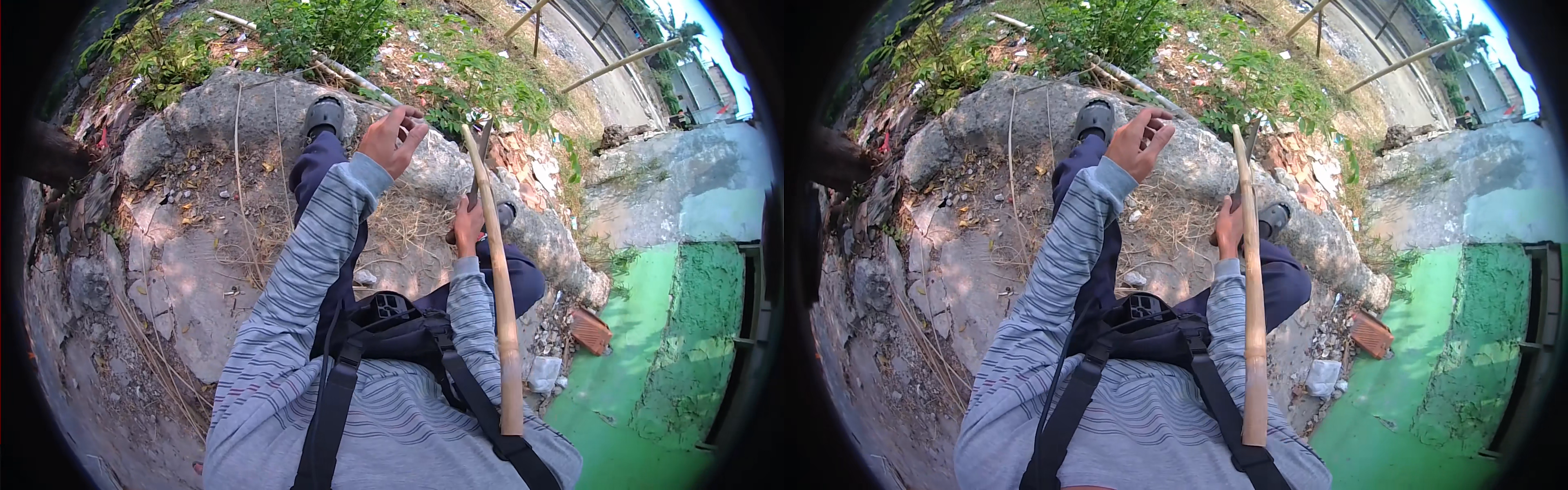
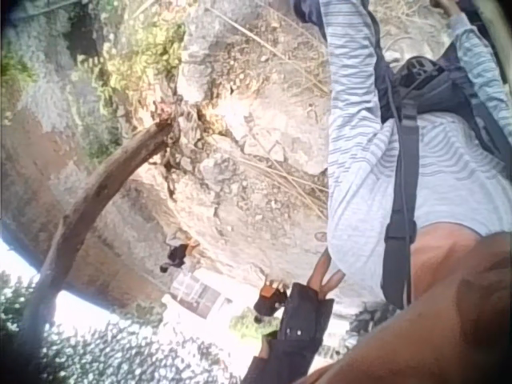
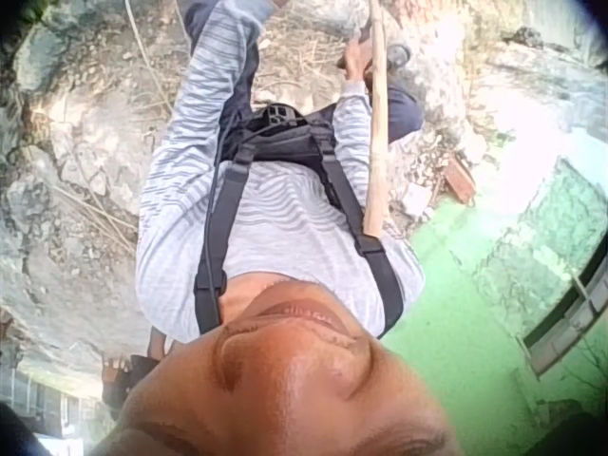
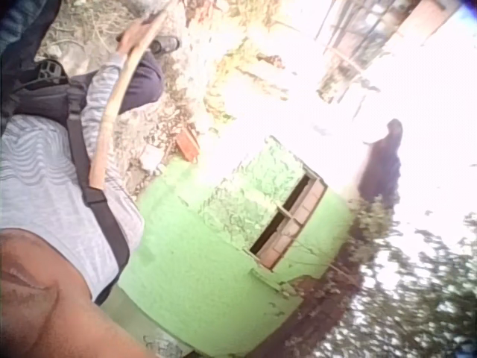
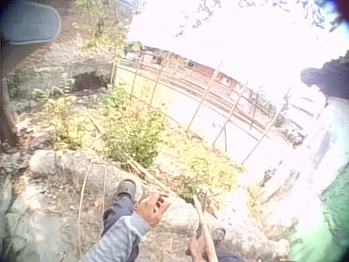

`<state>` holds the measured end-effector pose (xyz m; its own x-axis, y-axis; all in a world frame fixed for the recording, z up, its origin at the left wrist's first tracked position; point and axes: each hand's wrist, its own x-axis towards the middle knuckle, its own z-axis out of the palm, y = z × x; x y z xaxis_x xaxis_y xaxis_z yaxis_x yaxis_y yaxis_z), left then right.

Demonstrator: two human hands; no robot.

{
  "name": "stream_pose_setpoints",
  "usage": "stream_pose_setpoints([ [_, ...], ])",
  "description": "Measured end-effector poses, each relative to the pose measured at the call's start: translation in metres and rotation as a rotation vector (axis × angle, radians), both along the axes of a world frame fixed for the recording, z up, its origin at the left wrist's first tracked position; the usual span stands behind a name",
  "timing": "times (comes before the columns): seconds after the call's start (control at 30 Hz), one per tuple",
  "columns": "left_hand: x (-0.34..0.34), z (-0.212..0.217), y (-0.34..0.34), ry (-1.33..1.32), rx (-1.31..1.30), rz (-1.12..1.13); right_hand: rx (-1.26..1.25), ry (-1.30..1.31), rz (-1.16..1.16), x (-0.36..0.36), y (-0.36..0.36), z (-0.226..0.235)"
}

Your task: The person strips thin layers from a bamboo pole using a machete, then gathers the resulting strips by hand.

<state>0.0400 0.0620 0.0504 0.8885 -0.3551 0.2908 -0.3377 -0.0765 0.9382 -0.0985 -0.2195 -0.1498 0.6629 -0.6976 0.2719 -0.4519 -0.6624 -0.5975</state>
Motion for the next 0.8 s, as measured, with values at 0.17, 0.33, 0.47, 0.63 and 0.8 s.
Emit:
stream_pose_setpoints([
  [0.17, -0.014, 0.009, -0.019, -0.287, -0.062, -0.168, -0.009, -0.05, 0.073, -0.017, 0.006, -0.016],
  [0.33, -0.127, 0.049, -0.018, -0.708, 0.207, -0.679, -0.03, -0.105, 0.131, -0.028, 0.024, -0.007],
  [0.47, -0.187, 0.069, -0.053, -0.923, -0.157, -0.77, -0.2, 0.125, -0.027, -0.026, 0.025, 0.003],
  [0.63, -0.133, 0.101, -0.115, -1.008, -0.058, -0.481, 0.16, 0.227, 0.136, -0.031, 0.048, 0.038],
  [0.8, -0.025, 0.176, -0.152, -0.783, -0.068, -0.256, 0.114, 0.263, 0.206, -0.036, 0.03, 0.023],
])
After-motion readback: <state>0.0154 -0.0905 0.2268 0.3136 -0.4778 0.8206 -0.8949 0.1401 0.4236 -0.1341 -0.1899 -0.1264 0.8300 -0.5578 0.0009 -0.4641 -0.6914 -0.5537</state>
